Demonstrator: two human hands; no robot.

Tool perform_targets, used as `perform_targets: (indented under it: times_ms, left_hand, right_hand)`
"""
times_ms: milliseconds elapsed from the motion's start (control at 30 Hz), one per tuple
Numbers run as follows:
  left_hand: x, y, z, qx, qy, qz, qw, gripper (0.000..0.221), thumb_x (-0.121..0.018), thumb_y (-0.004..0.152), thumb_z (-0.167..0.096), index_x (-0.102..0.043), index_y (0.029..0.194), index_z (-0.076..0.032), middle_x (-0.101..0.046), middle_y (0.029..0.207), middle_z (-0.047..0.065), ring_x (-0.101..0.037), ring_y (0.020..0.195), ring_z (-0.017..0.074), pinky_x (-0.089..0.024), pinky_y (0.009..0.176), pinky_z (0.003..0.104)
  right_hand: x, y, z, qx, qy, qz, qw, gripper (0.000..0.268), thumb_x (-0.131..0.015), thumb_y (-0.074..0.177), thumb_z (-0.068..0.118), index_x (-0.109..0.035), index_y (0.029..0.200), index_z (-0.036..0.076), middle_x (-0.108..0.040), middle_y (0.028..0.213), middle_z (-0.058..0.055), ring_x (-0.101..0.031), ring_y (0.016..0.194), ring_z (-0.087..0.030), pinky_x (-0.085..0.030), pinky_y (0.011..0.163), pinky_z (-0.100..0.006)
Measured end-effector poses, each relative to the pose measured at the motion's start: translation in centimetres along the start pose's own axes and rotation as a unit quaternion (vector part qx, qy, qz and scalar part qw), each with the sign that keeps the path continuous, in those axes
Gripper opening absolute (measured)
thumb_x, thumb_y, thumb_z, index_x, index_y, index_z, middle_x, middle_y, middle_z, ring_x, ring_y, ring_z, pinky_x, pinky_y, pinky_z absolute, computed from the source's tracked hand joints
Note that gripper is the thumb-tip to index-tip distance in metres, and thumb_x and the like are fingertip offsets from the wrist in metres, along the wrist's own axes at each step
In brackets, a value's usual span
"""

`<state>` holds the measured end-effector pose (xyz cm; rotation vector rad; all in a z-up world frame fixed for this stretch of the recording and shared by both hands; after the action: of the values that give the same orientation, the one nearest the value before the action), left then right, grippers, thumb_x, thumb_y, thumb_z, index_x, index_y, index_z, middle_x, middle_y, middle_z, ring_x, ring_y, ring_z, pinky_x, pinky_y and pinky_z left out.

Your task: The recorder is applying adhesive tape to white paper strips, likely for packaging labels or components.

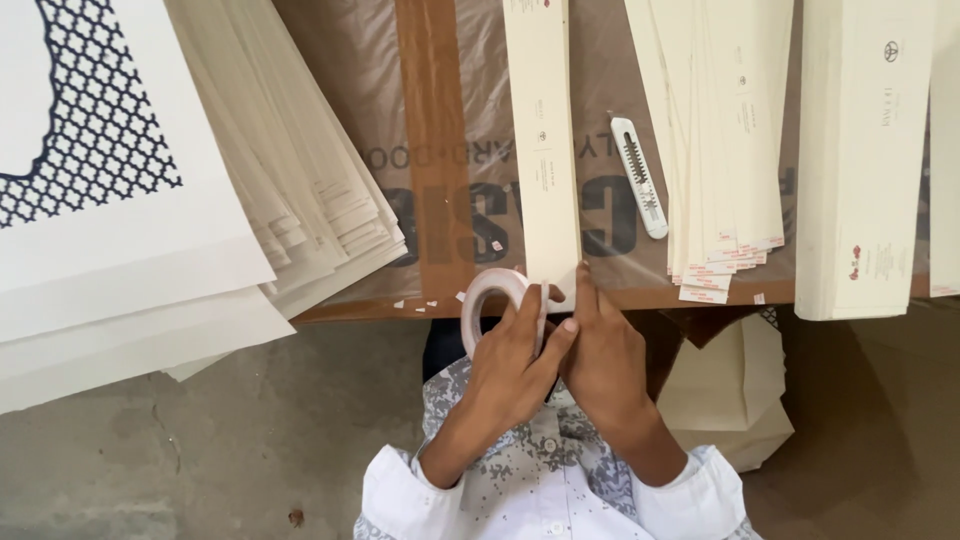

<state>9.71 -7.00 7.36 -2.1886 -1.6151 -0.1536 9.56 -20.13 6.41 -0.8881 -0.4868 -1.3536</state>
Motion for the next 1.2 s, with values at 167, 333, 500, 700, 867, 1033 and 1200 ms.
perform_targets:
  times_ms: [167, 333, 500, 700, 867, 1033, 1200]
  left_hand:
    - [1.3, -1.5, 0.4, 0.036, 0.096, 0.023, 0.994, 0.043, -0.057, 0.097, -0.024, -0.055, 0.134, -0.001, -0.065, 0.109, 0.027, -0.064, 0.090, 0.0469, -0.049, 0.075, 0.053]
    - [3.4, -1.8, -1.3, 0.069, 0.059, 0.104, 0.990, 0.023, -0.053, 0.094, -0.017, -0.064, 0.110, -0.005, -0.070, 0.086, 0.021, -0.067, 0.081, 0.0430, -0.047, 0.069, 0.053]
    - [2.7, -2.4, -0.4, 0.069, 0.083, 0.159, 0.981, 0.016, -0.054, 0.093, -0.015, -0.062, 0.103, -0.005, -0.066, 0.075, 0.021, -0.064, 0.074, 0.0434, -0.044, 0.065, 0.055]
    - [2.7, -2.7, -0.2, 0.087, 0.083, 0.204, 0.972, 0.016, -0.054, 0.091, -0.015, -0.062, 0.101, -0.006, -0.064, 0.070, 0.019, -0.063, 0.069, 0.0414, -0.044, 0.062, 0.053]
    - [2.5, -2.2, 0.2, 0.077, 0.079, 0.220, 0.969, 0.017, -0.054, 0.091, -0.014, -0.063, 0.103, -0.006, -0.062, 0.066, 0.019, -0.062, 0.066, 0.0410, -0.043, 0.062, 0.054]
    - [3.3, -1.4, -0.8, 0.140, 0.061, 0.277, 0.949, 0.021, -0.054, 0.093, -0.021, -0.067, 0.105, -0.009, -0.062, 0.059, 0.018, -0.064, 0.060, 0.0395, -0.045, 0.060, 0.052]
    - [3.4, -1.3, -0.3, 0.213, 0.079, 0.352, 0.908, 0.042, -0.061, 0.091, -0.044, -0.069, 0.118, -0.011, -0.063, 0.058, 0.016, -0.068, 0.055, 0.0324, -0.051, 0.060, 0.045]
  right_hand:
    - [2.7, -1.4, -0.2, 0.097, -0.025, -0.068, 0.993, 0.065, -0.077, 0.079, 0.014, -0.054, 0.136, -0.005, -0.068, 0.116, -0.025, -0.068, 0.101, -0.040, -0.056, 0.082, -0.045]
    - [4.1, -1.6, -0.5, -0.020, 0.119, 0.012, 0.993, 0.039, -0.083, 0.081, 0.015, -0.074, 0.119, 0.011, -0.074, 0.106, -0.009, -0.070, 0.080, -0.021, -0.054, 0.070, -0.032]
    - [2.8, -2.4, -2.1, 0.025, 0.221, 0.072, 0.972, 0.028, -0.083, 0.084, 0.009, -0.076, 0.111, 0.007, -0.071, 0.103, -0.005, -0.066, 0.088, -0.011, -0.051, 0.075, -0.024]
    - [1.5, -3.3, -3.4, 0.018, 0.259, 0.081, 0.962, 0.019, -0.081, 0.087, 0.006, -0.069, 0.100, 0.001, -0.065, 0.093, -0.003, -0.052, 0.079, -0.010, -0.045, 0.071, -0.024]
    - [1.1, -4.1, -4.1, 0.002, 0.261, 0.101, 0.960, 0.014, -0.080, 0.088, 0.005, -0.070, 0.097, 0.002, -0.064, 0.092, -0.004, -0.053, 0.077, -0.010, -0.045, 0.069, -0.024]
    - [1.0, -4.4, -4.3, 0.035, 0.265, 0.077, 0.960, 0.011, -0.080, 0.087, 0.005, -0.070, 0.090, 0.003, -0.067, 0.090, -0.005, -0.057, 0.078, -0.011, -0.046, 0.070, -0.025]
    - [0.3, -4.9, -4.3, 0.022, 0.260, 0.096, 0.961, 0.011, -0.080, 0.084, 0.002, -0.069, 0.085, 0.002, -0.070, 0.084, -0.006, -0.060, 0.078, -0.013, -0.047, 0.071, -0.027]
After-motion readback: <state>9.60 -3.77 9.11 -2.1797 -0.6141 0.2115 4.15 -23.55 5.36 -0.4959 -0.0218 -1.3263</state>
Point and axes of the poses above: each hand's wrist, its own y-axis towards the middle knuckle, its own x-axis out of the back of the hand, z = x × y, the point moved 1 cm from there along y, towards the middle knuckle
